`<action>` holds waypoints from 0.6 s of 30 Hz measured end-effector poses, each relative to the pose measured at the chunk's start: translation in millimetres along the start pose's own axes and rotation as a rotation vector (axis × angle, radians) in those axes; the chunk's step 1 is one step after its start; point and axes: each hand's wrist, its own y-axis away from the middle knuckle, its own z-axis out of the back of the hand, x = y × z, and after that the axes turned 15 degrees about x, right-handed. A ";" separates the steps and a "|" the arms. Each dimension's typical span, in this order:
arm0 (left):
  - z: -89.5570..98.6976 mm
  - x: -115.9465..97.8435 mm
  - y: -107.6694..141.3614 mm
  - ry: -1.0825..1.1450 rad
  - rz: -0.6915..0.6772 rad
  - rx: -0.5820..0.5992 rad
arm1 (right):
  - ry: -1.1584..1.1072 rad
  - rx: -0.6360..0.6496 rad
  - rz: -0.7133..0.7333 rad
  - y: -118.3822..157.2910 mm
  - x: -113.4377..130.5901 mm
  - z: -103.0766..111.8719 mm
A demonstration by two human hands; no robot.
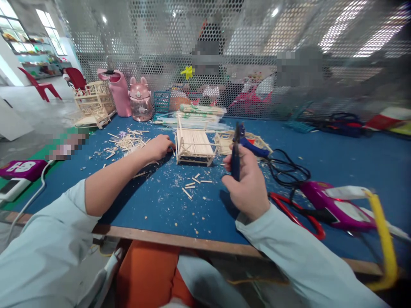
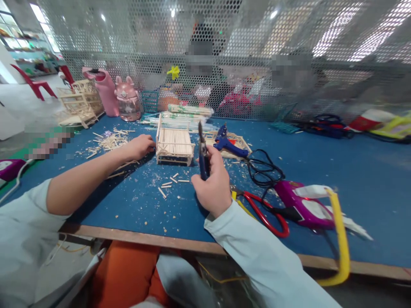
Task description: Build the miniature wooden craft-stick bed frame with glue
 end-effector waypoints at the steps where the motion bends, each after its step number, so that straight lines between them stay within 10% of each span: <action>1: 0.4 0.3 -1.3 -0.002 -0.003 0.008 | -0.040 -0.022 -0.047 -0.7 0.5 0.9; 11: 22.2 -15.5 57.8 0.098 0.266 -0.102 | -0.537 0.045 -0.380 -16.3 3.8 -5.0; 18: 12.0 -57.8 77.2 1.509 0.206 0.027 | -0.549 0.119 -0.377 -26.7 7.4 -12.1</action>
